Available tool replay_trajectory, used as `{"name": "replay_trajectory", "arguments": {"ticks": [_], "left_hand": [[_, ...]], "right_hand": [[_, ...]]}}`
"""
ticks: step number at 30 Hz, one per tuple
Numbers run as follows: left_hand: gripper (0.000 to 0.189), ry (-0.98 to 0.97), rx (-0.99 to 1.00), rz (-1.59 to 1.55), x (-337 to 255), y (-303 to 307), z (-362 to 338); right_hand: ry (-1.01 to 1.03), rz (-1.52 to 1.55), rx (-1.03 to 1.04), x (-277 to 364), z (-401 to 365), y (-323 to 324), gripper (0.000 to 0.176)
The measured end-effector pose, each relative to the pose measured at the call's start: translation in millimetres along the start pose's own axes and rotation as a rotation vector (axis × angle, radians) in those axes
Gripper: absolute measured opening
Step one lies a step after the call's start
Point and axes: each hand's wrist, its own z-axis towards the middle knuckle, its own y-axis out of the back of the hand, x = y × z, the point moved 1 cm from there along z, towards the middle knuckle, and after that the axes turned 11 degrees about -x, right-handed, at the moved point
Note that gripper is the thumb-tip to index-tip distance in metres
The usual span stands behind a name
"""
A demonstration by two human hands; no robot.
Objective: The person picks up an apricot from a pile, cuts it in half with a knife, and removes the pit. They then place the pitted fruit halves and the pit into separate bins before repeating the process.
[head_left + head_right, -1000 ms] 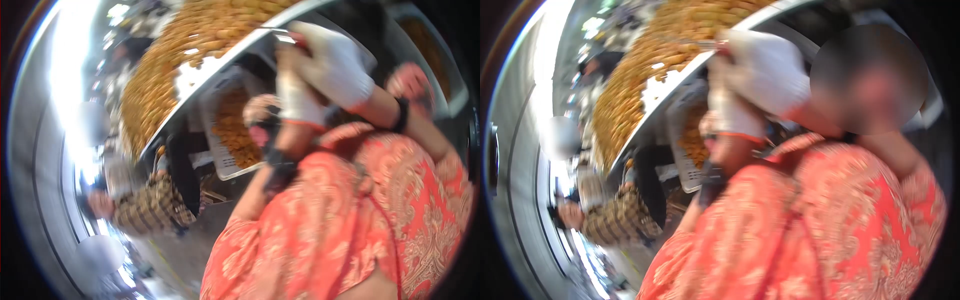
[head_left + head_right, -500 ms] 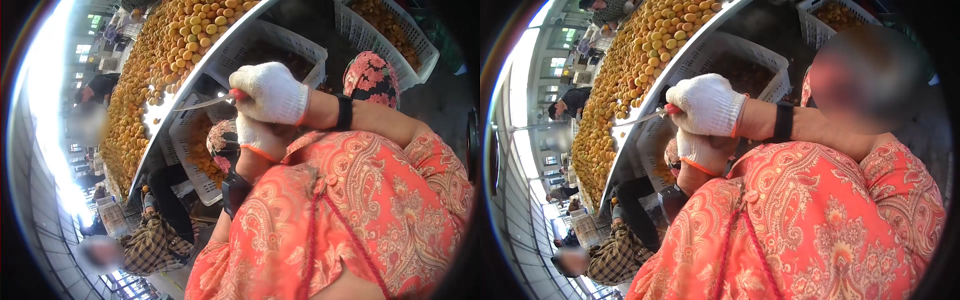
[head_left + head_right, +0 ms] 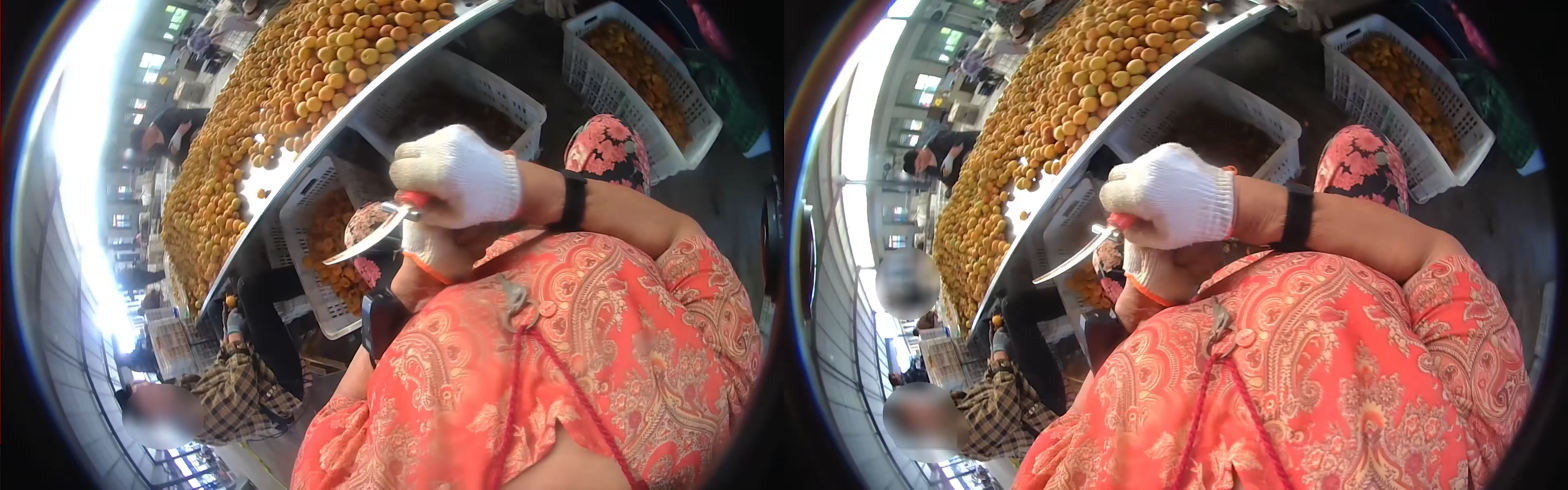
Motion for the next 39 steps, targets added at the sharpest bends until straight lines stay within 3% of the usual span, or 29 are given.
{"name": "replay_trajectory", "arguments": {"ticks": [1,3,4,6,8,10,13,16,17,20,22,27,28,30,33,35,36,38,39], "left_hand": [[0.042,0.007,-0.007,-0.001,3,1,-6],[0.052,0.558,-0.021,-0.941,-27,-11,1],[0.052,0.537,0.004,-0.935,-26,-7,6],[0.06,0.653,0.102,-1.506,-10,2,9],[0.059,0.626,0.034,-1.393,-4,10,22],[0.047,0.532,-0.289,-0.869,-24,10,33],[0.037,0.669,-0.435,-0.944,-48,14,38],[0.038,0.591,-0.468,-0.899,-32,19,42],[0.036,0.649,-0.401,-0.971,-44,16,39],[0.035,0.585,-0.325,-0.815,-26,22,34],[0.037,0.587,-0.301,-0.81,-51,19,33],[0.031,0.3,-0.219,-0.762,-54,29,18],[0.028,0.329,-0.225,-0.86,-60,29,12],[0.032,0.388,-0.189,-0.787,-68,35,11],[0.042,0.309,-0.158,-0.781,-68,37,9],[0.046,0.281,-0.129,-0.739,-65,40,9],[0.051,0.26,-0.104,-0.698,-66,43,9],[0.051,0.293,-0.104,-0.685,-66,49,6],[0.048,0.313,-0.132,-0.627,-66,55,6]], "right_hand": [[0.023,0.064,-0.019,2,1,2,0.015],[0.044,0.112,-0.051,4,1,4,0.015],[0.056,0.099,-0.068,1,0,3,0.014],[0.071,0.159,-0.173,-1,3,4,0.014],[0.047,0.077,-0.27,-9,7,2,0.022],[-0.009,-0.05,-0.275,1,13,14,0.033],[-0.063,-0.158,-0.186,6,8,24,0.038],[-0.118,-0.2,-0.004,3,-2,24,0.041],[-0.097,-0.197,-0.018,2,-2,24,0.044],[-0.079,-0.09,-0.032,4,5,22,0.045],[-0.525,0.127,0.149,21,14,27,0.041],[-0.606,0.48,0.109,35,16,22,0.036],[-0.631,0.586,0.055,39,18,21,0.036],[-0.957,0.676,0.182,37,23,31,0.033],[-0.869,0.708,0.093,28,17,14,0.029],[-0.662,0.421,-0.051,24,17,6,0.026],[-0.658,0.422,-0.05,20,19,6,0.026],[-1.002,0.711,-0.23,8,18,9,0.027],[-0.988,0.582,-0.415,8,21,2,0.026]]}}
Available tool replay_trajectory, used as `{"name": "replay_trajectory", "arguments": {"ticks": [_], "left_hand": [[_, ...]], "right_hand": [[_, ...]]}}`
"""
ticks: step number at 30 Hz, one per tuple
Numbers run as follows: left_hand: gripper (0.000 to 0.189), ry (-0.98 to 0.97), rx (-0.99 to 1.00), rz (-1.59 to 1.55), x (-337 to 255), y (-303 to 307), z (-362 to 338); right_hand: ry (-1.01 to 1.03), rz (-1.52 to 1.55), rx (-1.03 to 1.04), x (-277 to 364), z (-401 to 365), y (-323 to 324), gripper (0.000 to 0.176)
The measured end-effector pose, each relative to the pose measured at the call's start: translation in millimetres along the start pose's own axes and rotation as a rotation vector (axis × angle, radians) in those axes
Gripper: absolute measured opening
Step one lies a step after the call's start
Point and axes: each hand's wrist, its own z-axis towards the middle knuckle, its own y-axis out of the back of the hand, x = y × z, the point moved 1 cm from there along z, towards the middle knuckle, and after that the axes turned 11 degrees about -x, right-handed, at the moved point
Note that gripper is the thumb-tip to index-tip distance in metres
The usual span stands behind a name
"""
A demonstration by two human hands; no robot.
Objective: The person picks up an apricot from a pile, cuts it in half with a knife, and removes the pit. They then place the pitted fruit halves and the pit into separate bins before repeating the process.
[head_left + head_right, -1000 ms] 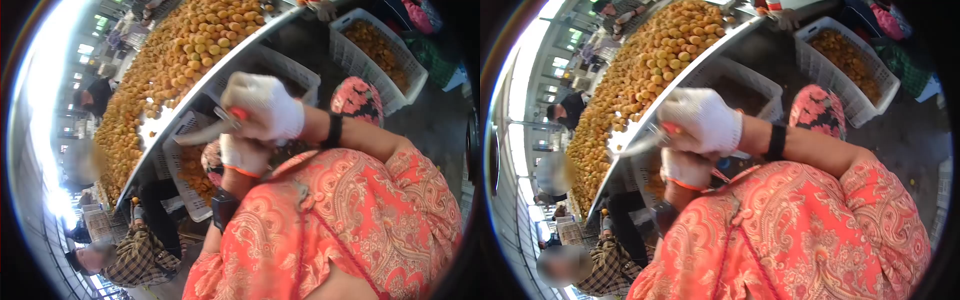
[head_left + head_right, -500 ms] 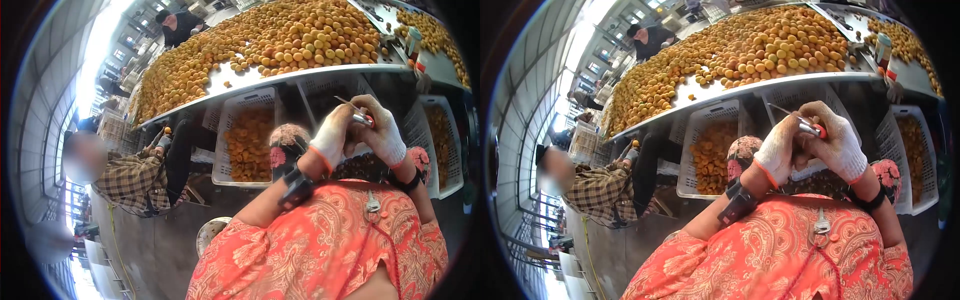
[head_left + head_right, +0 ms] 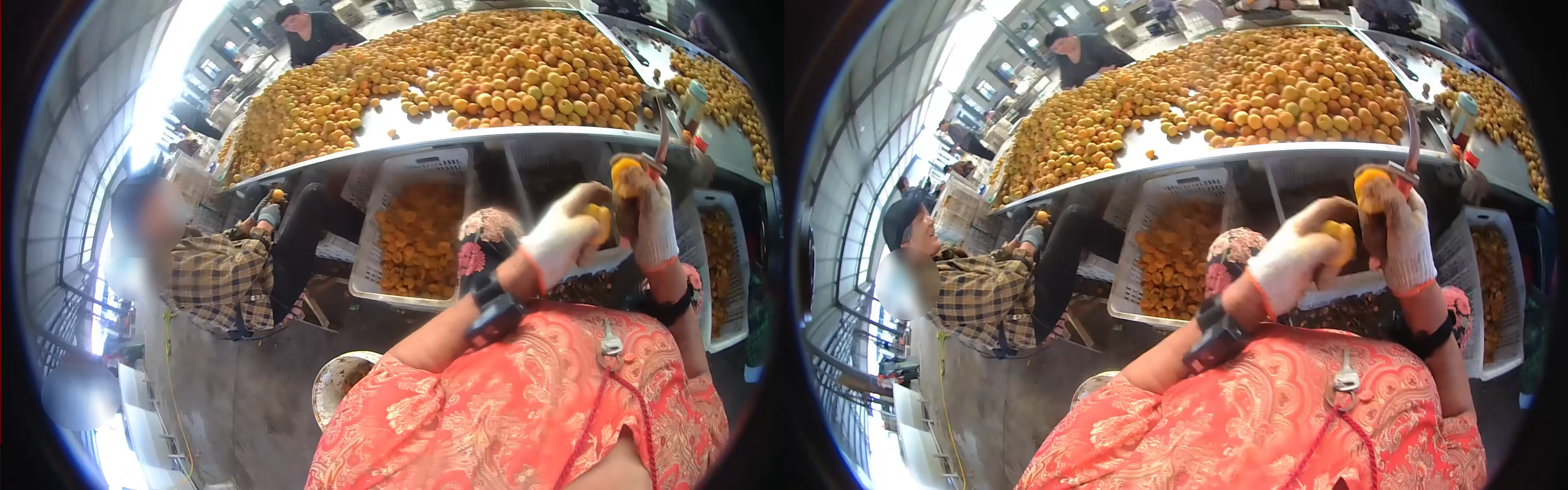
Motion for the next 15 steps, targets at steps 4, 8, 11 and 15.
{"name": "replay_trajectory", "arguments": {"ticks": [4,8,11,15], "left_hand": [[0.042,-0.044,-0.156,-0.144,-3,33,13],[0.036,-0.095,-0.141,-0.261,-15,14,11],[0.037,0.001,-0.215,-0.226,-9,6,9],[0.042,0.044,-0.166,-0.261,-3,3,2]], "right_hand": [[-0.097,-0.028,0.191,22,2,-8,0.023],[-0.091,0.012,0.239,39,-4,-14,0.012],[-0.04,-0.028,0.309,31,0,-16,0.013],[-0.019,-0.178,0.409,25,-1,-13,0.017]]}}
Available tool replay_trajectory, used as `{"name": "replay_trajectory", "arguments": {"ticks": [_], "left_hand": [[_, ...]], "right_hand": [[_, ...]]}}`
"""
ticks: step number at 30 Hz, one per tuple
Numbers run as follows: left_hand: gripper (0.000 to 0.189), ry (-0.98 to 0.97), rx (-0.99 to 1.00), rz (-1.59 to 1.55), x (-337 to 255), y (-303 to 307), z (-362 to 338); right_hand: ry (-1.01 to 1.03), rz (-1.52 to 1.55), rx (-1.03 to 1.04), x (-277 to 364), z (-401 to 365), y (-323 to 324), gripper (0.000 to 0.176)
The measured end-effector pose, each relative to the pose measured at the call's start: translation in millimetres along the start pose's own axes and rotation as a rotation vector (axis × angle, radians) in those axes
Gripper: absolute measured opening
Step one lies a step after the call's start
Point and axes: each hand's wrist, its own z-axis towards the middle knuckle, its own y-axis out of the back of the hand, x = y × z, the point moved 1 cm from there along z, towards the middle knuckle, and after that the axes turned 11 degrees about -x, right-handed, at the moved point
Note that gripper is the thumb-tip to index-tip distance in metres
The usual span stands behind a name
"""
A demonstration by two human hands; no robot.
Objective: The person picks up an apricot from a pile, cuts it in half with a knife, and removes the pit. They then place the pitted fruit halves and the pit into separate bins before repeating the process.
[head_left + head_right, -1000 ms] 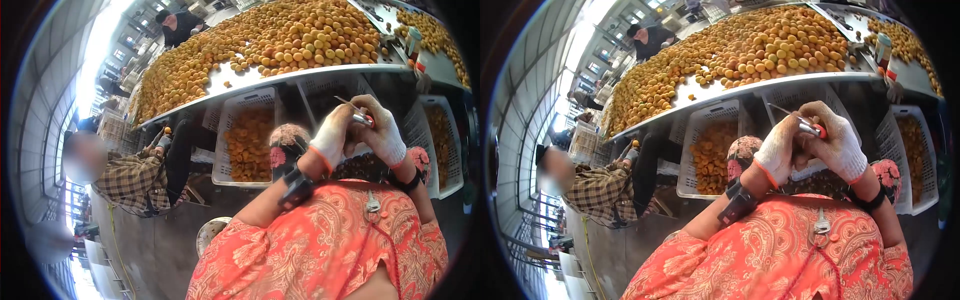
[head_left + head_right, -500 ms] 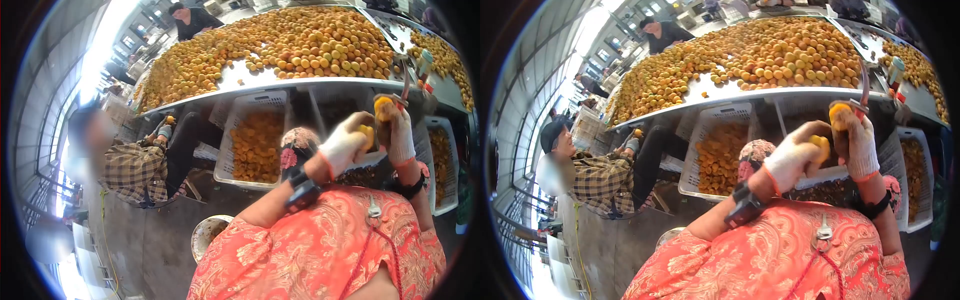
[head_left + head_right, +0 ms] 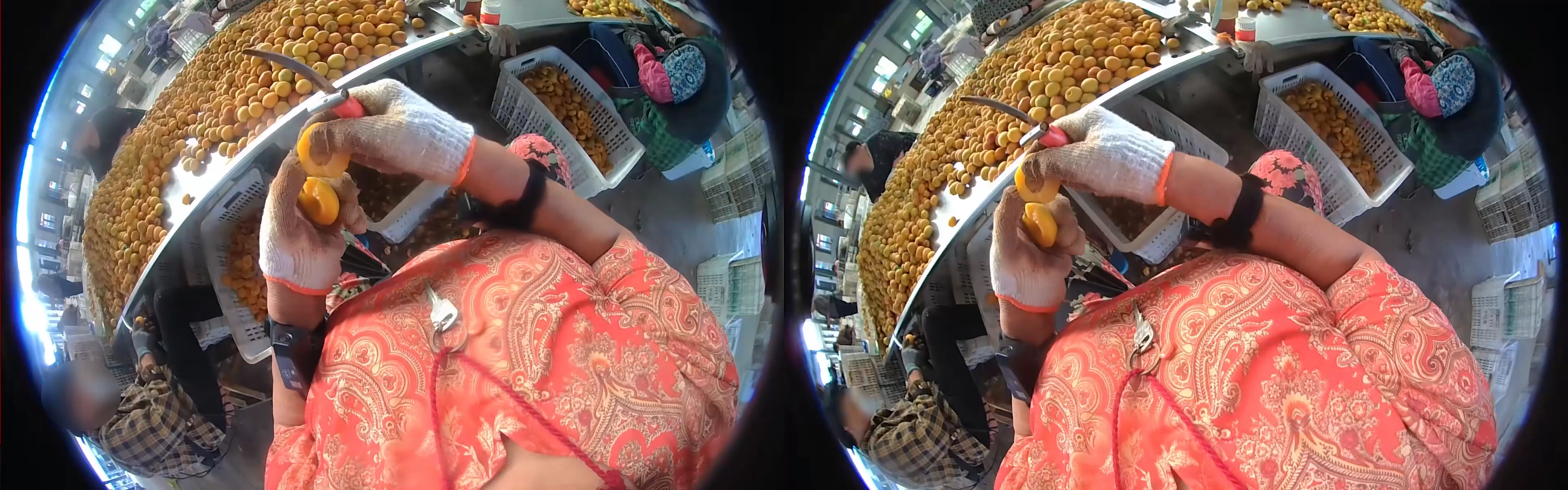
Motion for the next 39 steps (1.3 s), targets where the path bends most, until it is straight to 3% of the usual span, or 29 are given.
{"name": "replay_trajectory", "arguments": {"ticks": [2,4,5,7,8,9,10,11,12,15,18,19,20,22,24,26,28,29,37,39], "left_hand": [[0.042,-0.14,0.072,0.137,-3,-11,-7],[0.037,-0.133,0.166,0.223,-8,-9,-5],[0.034,-0.119,0.252,0.316,-8,-9,-5],[0.032,-0.06,0.223,0.269,-3,-7,1],[0.029,-0.009,0.181,0.225,-4,-7,1],[0.025,-0.121,-0.106,0.283,0,-28,-10],[0.026,0.125,0.106,0.055,0,-4,3],[0.028,0.13,0.011,0.043,0,-8,-1],[0.029,0.123,0.113,0.025,3,2,7],[0.029,0.065,0.127,-0.081,-8,11,3],[0.029,0.14,0.141,-0.114,-4,11,6],[0.03,0.192,0.103,-0.18,0,6,2],[0.03,0.256,0.068,-0.244,1,2,1],[0.036,0.068,0.105,-0.146,0,3,-1],[0.043,-0.024,0.125,-0.023,0,4,0],[0.044,-0.059,0.086,-0.042,2,-5,-6],[0.039,-0.042,0.121,-0.036,5,-5,-2],[0.033,-0.042,0.143,-0.027,6,-5,-2],[0.025,-0.096,0.012,0.143,7,-12,0],[0.039,-0.107,0.034,0.055,9,-8,3]], "right_hand": [[0.015,-0.116,0.065,1,1,5,0.02],[0.029,-0.176,0.105,4,0,6,0.024],[0.144,-0.165,0.074,-3,4,3,0.022],[0.331,-0.276,-0.03,-5,5,4,0.02],[0.313,-0.242,-0.088,-7,4,5,0.02],[0.304,-0.189,-0.12,-10,5,3,0.02],[0.271,-0.178,-0.23,-13,3,4,0.018],[0.07,-0.03,-0.212,7,-9,0,0.017],[-0.044,0.13,-0.259,8,-7,-1,0.02],[0.218,-0.066,-0.114,19,-5,-1,0.034],[0.304,-0.285,-0.17,17,-7,3,0.035],[0.847,-0.802,-0.265,14,4,23,0.035],[0.832,-0.921,-0.289,25,-5,26,0.037],[0.422,-0.471,-0.276,26,-11,25,0.041],[0.447,-0.035,-0.265,34,-13,22,0.037],[0.925,-0.335,-0.269,38,-5,22,0.04],[0.427,0.03,-0.153,48,-23,10,0.041],[0.373,-0.103,-0.176,50,-25,9,0.042],[0.273,-0.158,-0.211,39,-19,9,0.042],[0.373,-0.173,-0.259,40,-22,5,0.044]]}}
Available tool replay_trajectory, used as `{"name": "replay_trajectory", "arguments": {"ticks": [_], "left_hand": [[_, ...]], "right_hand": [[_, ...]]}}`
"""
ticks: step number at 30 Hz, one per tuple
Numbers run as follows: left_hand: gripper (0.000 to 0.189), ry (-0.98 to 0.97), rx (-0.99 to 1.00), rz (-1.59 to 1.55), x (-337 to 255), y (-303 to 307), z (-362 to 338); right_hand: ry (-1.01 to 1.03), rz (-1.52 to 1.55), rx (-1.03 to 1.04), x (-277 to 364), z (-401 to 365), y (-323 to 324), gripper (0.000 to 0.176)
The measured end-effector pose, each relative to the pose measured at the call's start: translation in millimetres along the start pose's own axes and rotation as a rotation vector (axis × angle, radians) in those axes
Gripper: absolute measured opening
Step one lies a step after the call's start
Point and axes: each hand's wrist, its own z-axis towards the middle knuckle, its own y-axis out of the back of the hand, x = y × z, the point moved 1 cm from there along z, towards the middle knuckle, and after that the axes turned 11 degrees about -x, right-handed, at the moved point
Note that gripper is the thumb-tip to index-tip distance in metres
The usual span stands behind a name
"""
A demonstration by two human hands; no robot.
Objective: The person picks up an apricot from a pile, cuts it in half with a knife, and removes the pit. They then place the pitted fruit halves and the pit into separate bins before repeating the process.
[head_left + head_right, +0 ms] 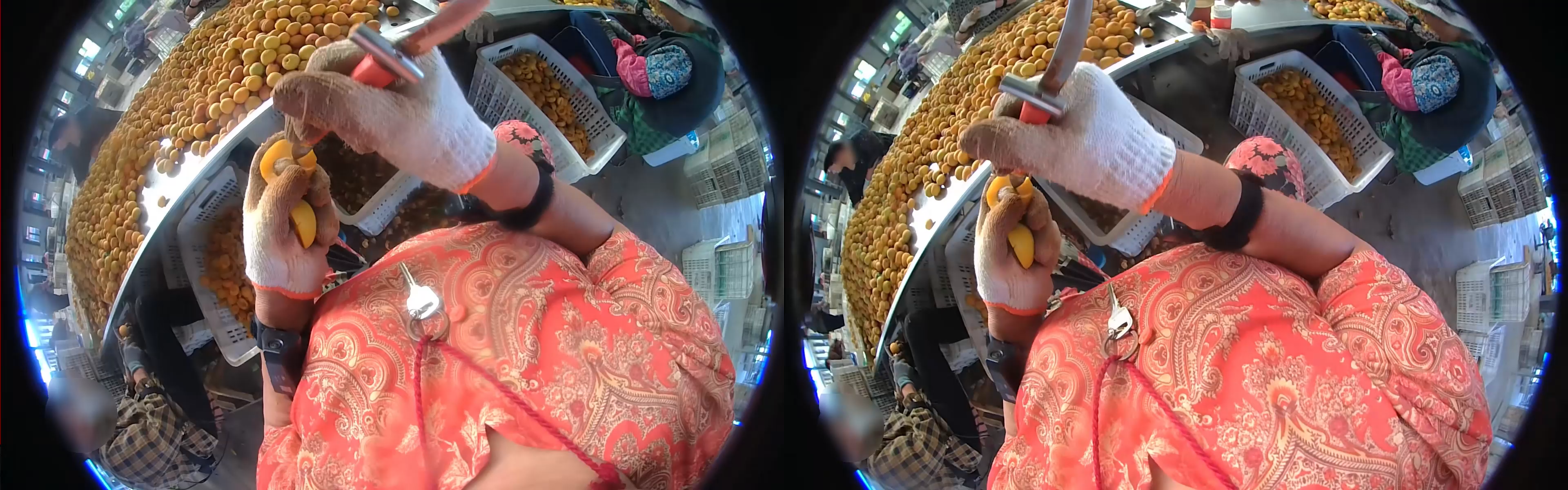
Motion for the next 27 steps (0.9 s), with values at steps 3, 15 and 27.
{"name": "replay_trajectory", "arguments": {"ticks": [3,15,27], "left_hand": [[0.038,-0.006,-0.011,0.023,-1,0,3],[0.038,-0.061,-0.09,0.139,1,-6,7],[0.024,-0.449,0.213,0.52,38,52,29]], "right_hand": [[0.377,-0.165,-0.043,-12,4,-2,0.049],[0.365,-0.346,-0.055,-25,-10,-8,0.009],[-0.051,-0.125,0.179,2,0,0,0.031]]}}
